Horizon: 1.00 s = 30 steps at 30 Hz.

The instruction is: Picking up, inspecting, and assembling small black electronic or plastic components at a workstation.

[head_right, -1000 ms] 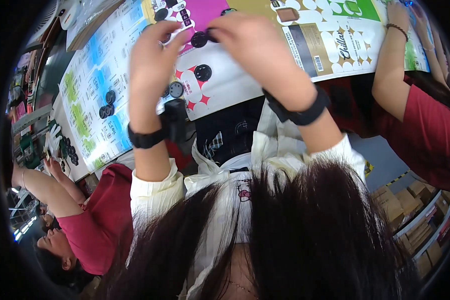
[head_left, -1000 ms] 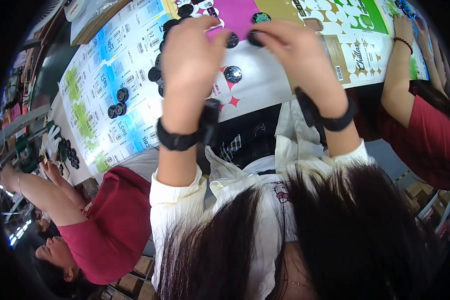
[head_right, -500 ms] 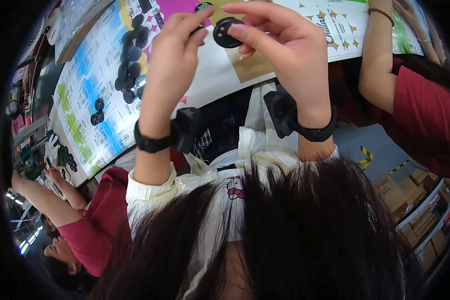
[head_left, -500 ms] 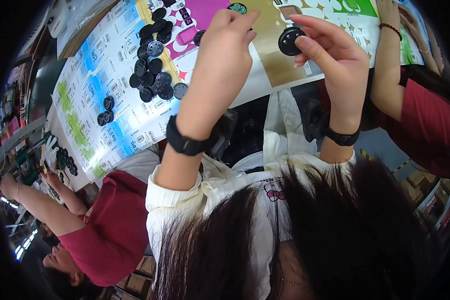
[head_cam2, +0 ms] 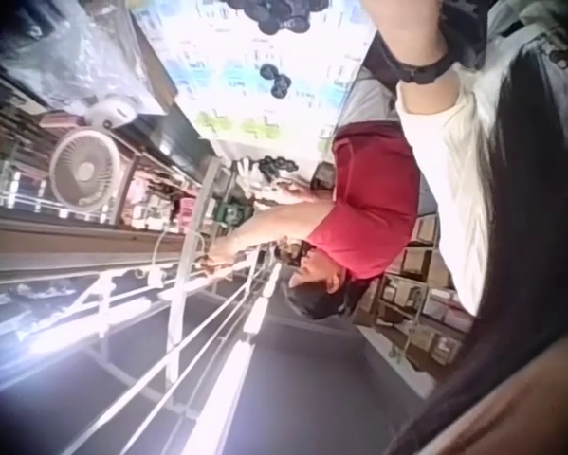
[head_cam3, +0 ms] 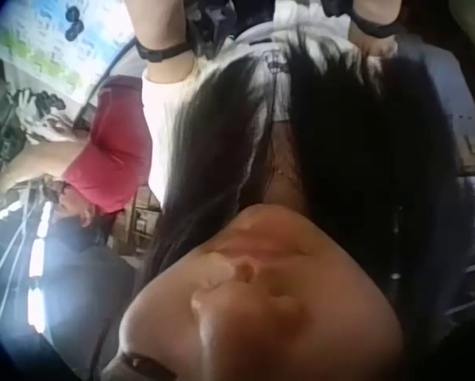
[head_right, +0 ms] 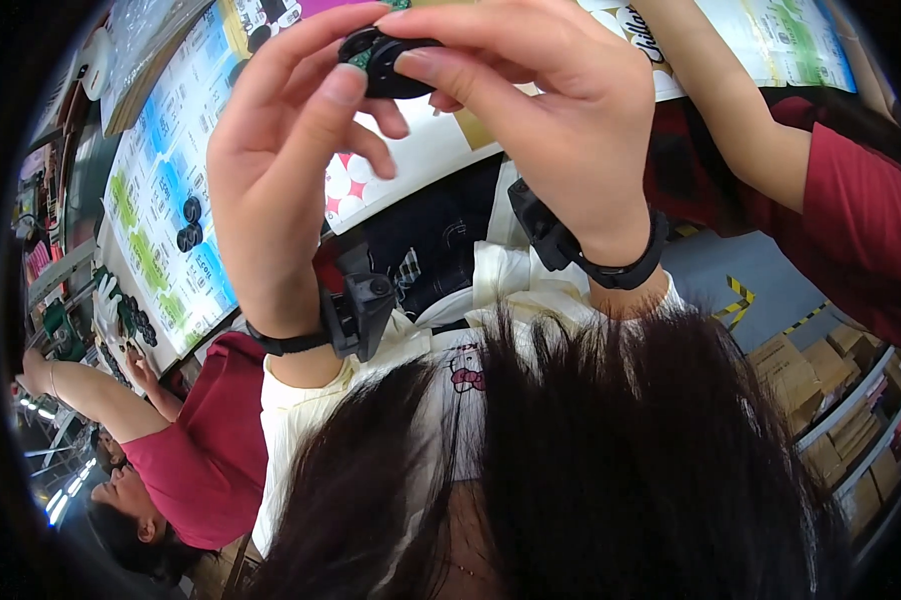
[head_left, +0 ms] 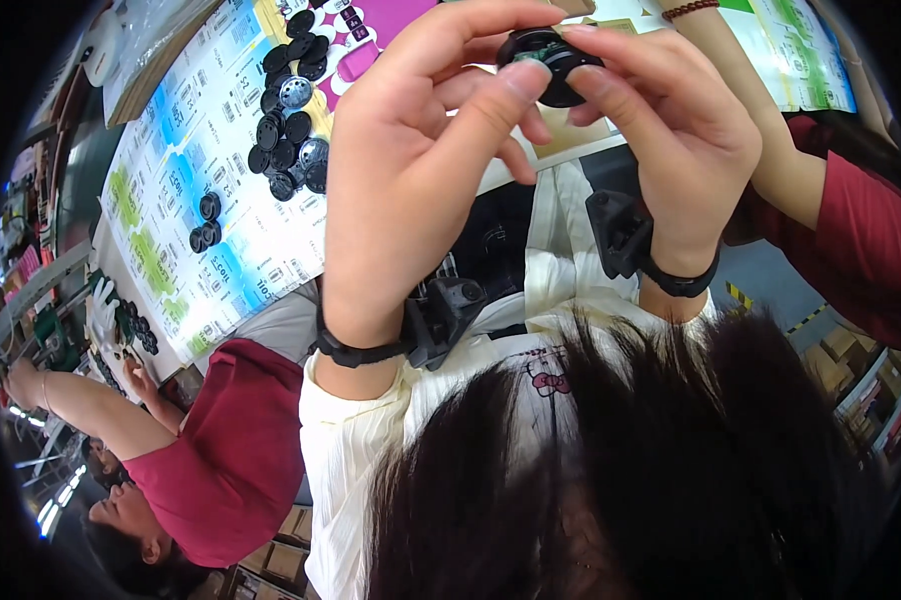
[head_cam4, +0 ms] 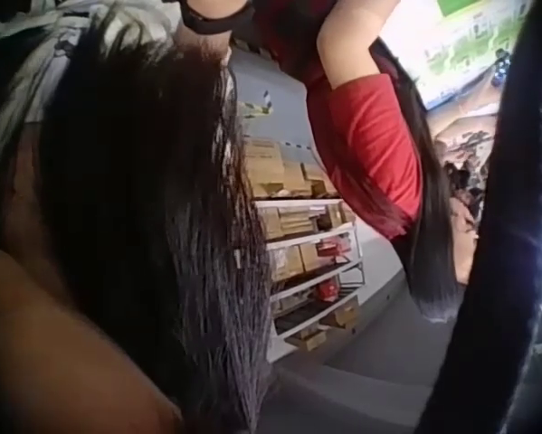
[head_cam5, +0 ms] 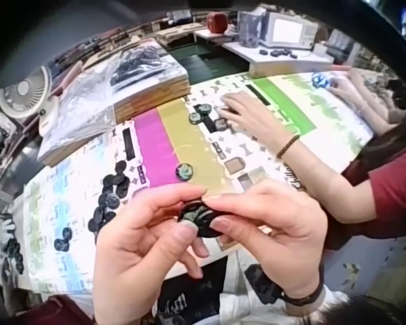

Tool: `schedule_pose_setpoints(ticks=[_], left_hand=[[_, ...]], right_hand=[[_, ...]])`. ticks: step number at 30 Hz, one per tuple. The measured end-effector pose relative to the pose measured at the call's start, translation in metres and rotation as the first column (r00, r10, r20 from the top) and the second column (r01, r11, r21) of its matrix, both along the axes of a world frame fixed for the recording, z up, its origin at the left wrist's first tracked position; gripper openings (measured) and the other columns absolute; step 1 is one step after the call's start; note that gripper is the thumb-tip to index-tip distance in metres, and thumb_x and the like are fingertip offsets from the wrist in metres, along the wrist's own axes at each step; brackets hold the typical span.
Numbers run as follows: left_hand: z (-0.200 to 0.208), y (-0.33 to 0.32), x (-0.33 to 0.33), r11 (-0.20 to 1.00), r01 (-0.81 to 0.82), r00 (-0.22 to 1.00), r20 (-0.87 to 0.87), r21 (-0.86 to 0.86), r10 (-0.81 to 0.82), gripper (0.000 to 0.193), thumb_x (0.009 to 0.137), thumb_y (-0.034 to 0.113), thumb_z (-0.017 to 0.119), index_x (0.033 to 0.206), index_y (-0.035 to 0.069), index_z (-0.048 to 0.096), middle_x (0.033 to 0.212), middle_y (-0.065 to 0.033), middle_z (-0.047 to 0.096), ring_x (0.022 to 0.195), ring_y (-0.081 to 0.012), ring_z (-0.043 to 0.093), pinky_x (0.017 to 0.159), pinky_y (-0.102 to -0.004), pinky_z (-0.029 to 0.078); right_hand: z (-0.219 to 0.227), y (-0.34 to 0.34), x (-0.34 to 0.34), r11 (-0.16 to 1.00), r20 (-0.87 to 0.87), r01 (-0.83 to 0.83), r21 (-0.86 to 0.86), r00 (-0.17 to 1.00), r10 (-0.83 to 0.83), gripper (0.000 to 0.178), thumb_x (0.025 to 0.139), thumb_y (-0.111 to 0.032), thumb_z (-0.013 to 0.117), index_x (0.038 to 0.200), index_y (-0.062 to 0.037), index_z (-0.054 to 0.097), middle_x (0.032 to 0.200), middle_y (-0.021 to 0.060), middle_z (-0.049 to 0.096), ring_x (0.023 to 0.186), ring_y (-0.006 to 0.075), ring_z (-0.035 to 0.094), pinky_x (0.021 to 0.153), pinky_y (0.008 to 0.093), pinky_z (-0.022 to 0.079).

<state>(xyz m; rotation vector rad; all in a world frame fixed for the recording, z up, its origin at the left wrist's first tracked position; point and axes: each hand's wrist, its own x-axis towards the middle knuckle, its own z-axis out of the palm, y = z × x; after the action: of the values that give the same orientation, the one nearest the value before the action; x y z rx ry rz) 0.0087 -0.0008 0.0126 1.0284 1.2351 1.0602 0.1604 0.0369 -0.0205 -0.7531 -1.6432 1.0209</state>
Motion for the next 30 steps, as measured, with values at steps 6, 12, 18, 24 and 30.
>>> schedule_pose_setpoints(ticks=[6,12,18,24,30], left_hand=[[-0.008,-0.005,-0.003,1.000,0.015,0.980,0.200,0.016,-0.018,0.033,0.080,0.005,0.050,0.111,-0.003,0.044,0.092,-0.0124,0.055,0.073,-0.0174,0.055,0.062,-0.0249,0.045],[-0.021,-0.008,-0.021,0.999,0.026,0.920,0.390,0.036,-0.038,0.036,0.080,0.009,0.051,0.113,-0.002,0.043,0.094,-0.0133,0.055,0.077,-0.0203,0.056,0.065,-0.0270,0.046],[-0.016,-0.004,-0.006,0.985,0.058,0.878,0.462,0.160,-0.127,0.039,0.081,0.011,0.050,0.116,-0.003,0.040,0.100,-0.0152,0.054,0.086,-0.0213,0.056,0.072,-0.0285,0.046],[-0.020,-0.007,-0.006,0.967,0.065,0.907,0.389,0.245,-0.160,0.042,0.080,0.012,0.052,0.117,-0.004,0.038,0.105,-0.0176,0.051,0.097,-0.0240,0.053,0.082,-0.0309,0.044],[-0.021,-0.008,-0.006,0.973,0.087,0.899,0.403,0.216,-0.170,0.047,0.079,0.015,0.055,0.116,-0.006,0.037,0.105,-0.0180,0.051,0.096,-0.0259,0.053,0.083,-0.0327,0.044]], right_hand=[[0.017,-0.003,-0.001,0.958,0.330,-0.017,0.286,0.941,-0.082,0.034,0.064,0.004,0.064,0.097,0.0022,0.058,0.083,0.0069,0.054,0.065,0.0110,0.053,0.056,0.0183,0.045],[0.012,0.001,0.000,0.878,0.329,-0.033,0.477,0.933,-0.144,0.043,0.057,-0.010,0.068,0.097,0.0005,0.059,0.084,0.0059,0.053,0.069,0.0120,0.051,0.058,0.0209,0.043],[0.017,-0.001,0.005,0.864,0.297,-0.031,0.502,0.945,-0.138,0.048,0.054,-0.019,0.069,0.096,0.0022,0.059,0.087,0.0062,0.051,0.072,0.0136,0.051,0.060,0.0223,0.043],[0.015,-0.004,0.001,0.875,0.271,-0.045,0.481,0.957,-0.100,0.051,0.053,-0.021,0.069,0.096,0.0045,0.058,0.088,0.0062,0.048,0.070,0.0127,0.049,0.058,0.0211,0.040],[0.015,-0.003,0.004,0.866,0.285,-0.083,0.493,0.956,-0.071,0.052,0.053,-0.022,0.069,0.096,0.0052,0.058,0.088,0.0060,0.046,0.068,0.0115,0.047,0.054,0.0203,0.038]])
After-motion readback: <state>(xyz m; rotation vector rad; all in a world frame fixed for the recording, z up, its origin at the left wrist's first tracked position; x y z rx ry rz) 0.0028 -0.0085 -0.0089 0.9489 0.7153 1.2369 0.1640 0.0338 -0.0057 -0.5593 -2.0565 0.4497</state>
